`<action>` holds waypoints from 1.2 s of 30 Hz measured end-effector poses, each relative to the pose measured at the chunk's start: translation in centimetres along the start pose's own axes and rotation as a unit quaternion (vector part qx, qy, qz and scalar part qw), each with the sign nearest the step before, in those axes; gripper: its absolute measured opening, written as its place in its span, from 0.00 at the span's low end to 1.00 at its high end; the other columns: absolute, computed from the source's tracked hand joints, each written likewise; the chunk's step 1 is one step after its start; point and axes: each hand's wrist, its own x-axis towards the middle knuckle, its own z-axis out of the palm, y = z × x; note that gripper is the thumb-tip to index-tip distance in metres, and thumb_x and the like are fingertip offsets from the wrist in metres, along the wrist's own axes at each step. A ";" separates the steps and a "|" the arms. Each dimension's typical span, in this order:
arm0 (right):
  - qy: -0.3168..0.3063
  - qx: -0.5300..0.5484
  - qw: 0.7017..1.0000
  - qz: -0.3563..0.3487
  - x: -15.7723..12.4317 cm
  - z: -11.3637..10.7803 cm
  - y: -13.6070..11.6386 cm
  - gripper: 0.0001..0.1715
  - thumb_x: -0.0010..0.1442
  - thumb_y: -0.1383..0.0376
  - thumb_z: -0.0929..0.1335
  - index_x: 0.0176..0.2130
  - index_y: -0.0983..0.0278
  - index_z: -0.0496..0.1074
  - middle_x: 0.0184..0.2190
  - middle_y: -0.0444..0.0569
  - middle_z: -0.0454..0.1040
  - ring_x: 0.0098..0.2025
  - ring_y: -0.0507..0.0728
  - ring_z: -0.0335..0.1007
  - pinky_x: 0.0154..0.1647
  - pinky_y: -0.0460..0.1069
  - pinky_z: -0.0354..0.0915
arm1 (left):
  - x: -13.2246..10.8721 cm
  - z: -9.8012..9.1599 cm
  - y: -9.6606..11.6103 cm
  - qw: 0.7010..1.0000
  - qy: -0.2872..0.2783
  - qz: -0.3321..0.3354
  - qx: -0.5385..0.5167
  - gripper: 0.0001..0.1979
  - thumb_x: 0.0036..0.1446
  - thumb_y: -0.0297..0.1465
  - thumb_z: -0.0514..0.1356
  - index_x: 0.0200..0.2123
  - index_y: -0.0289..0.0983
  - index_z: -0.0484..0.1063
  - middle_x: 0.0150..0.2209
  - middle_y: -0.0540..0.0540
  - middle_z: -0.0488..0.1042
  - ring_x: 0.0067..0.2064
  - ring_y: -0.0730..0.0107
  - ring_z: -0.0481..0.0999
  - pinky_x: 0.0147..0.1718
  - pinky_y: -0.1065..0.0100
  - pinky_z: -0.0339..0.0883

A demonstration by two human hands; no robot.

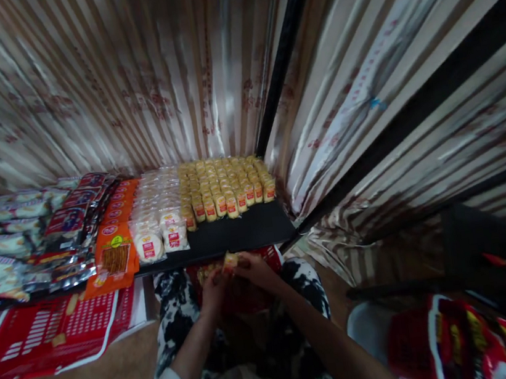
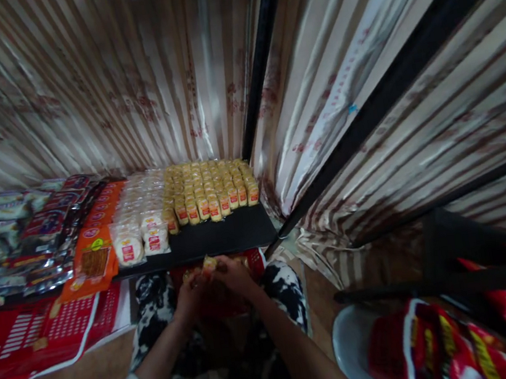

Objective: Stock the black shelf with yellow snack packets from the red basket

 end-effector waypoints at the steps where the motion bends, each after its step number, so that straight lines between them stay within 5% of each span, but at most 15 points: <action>1: -0.016 0.041 0.999 -0.005 -0.1 0.3 -0.4 0.17 0.50 0.61 0.67 0.41 0.64 0.70 0.36 0.49 0.77 0.38 0.56 0.74 0.40 0.51 0.68 | -0.2 -0.1 0.6 1.000 -0.008 -0.003 -0.025 0.21 0.46 0.40 0.62 0.42 0.33 0.70 0.34 0.42 0.78 0.34 0.64 0.78 0.34 0.66 0.71; 7: -0.016 0.120 0.993 -0.010 -0.3 1.7 -2.2 0.13 0.50 0.62 0.66 0.36 0.65 0.68 0.31 0.48 0.77 0.32 0.54 0.73 0.34 0.48 0.67 | -1.0 0.0 3.7 0.995 -0.026 0.028 -0.091 0.27 0.40 0.45 0.65 0.40 0.33 0.70 0.36 0.41 0.77 0.37 0.63 0.77 0.36 0.66 0.70; 11: 0.010 0.064 0.998 -0.024 0.6 1.6 -2.8 0.12 0.50 0.64 0.65 0.37 0.65 0.68 0.31 0.48 0.75 0.32 0.54 0.71 0.34 0.48 0.66 | -0.8 -0.5 5.2 0.993 0.012 0.099 0.065 0.19 0.46 0.40 0.61 0.40 0.35 0.72 0.38 0.42 0.76 0.39 0.63 0.76 0.40 0.64 0.69; 15: 0.046 -0.046 0.996 -0.068 1.8 1.3 -3.8 0.11 0.52 0.66 0.64 0.37 0.64 0.70 0.33 0.47 0.74 0.35 0.54 0.69 0.38 0.48 0.65 | -0.1 -1.1 6.7 0.940 0.096 0.202 0.259 0.16 0.48 0.33 0.59 0.42 0.35 0.72 0.41 0.42 0.73 0.44 0.62 0.72 0.46 0.61 0.65; 20: 0.086 -0.155 0.978 -0.108 4.0 1.2 -4.9 0.11 0.52 0.67 0.64 0.37 0.63 0.72 0.34 0.47 0.73 0.36 0.54 0.68 0.41 0.48 0.63 | 1.7 -1.2 8.2 0.931 0.104 0.230 0.263 0.16 0.51 0.30 0.57 0.45 0.37 0.71 0.39 0.45 0.72 0.35 0.69 0.73 0.40 0.63 0.68; 28: 0.154 -0.137 0.974 -0.097 8.5 2.7 -5.5 0.25 0.54 0.70 0.63 0.52 0.62 0.63 0.40 0.49 0.74 0.40 0.55 0.71 0.44 0.50 0.66 | 4.9 -0.7 8.1 0.926 0.153 0.269 0.215 0.16 0.53 0.26 0.52 0.45 0.32 0.68 0.39 0.40 0.72 0.36 0.67 0.74 0.40 0.62 0.70; 36: 0.240 -0.148 0.948 -0.148 11.2 4.5 -5.3 0.15 0.56 0.67 0.61 0.45 0.65 0.64 0.39 0.54 0.74 0.42 0.57 0.71 0.43 0.52 0.67 | 6.3 -0.2 6.8 0.917 0.152 0.312 0.198 0.19 0.52 0.22 0.47 0.48 0.33 0.66 0.46 0.38 0.69 0.46 0.65 0.72 0.49 0.59 0.66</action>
